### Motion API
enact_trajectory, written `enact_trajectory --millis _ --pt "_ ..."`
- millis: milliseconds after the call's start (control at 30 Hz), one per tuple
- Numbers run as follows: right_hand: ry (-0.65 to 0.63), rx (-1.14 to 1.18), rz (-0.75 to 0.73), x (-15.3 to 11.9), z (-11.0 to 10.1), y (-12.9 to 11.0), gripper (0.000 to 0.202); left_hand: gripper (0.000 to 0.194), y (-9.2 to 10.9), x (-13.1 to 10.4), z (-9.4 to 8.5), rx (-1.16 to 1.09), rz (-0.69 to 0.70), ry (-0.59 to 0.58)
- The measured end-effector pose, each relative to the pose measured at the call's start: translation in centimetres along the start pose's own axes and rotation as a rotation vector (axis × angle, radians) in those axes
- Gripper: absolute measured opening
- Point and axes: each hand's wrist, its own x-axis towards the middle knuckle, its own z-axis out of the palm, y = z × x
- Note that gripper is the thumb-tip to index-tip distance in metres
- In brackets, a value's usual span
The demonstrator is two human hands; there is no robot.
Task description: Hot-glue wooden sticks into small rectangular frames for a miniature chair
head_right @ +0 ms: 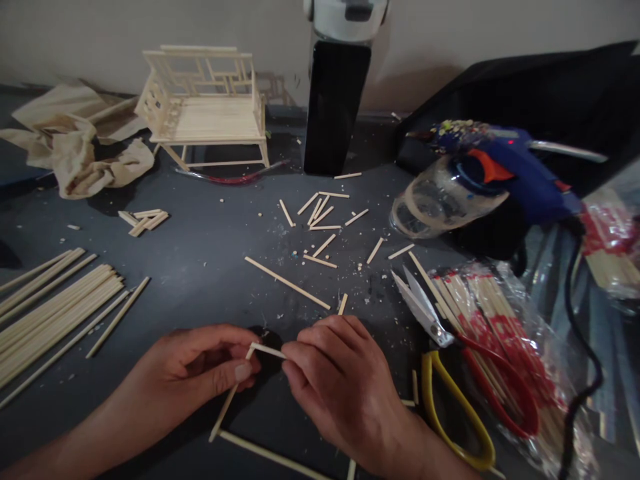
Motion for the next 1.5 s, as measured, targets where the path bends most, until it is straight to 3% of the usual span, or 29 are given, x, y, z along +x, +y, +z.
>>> enact_trajectory --millis 800,1100,1233,1500 --pt "-0.018 0.006 0.007 -0.43 0.00 0.16 0.018 0.021 -0.59 0.05 -0.01 0.015 0.027 0.033" --pt "0.003 0.004 -0.003 -0.33 0.04 0.17 0.019 0.041 -0.67 0.06 0.08 -0.003 0.049 0.058" --pt "-0.022 0.002 0.004 -0.46 0.02 0.22 0.019 0.037 -0.85 0.03 0.29 0.055 0.118 0.096" --pt "-0.038 -0.043 0.019 -0.56 0.22 0.29 0.014 0.033 -0.77 0.14 -0.25 0.496 0.399 0.243"
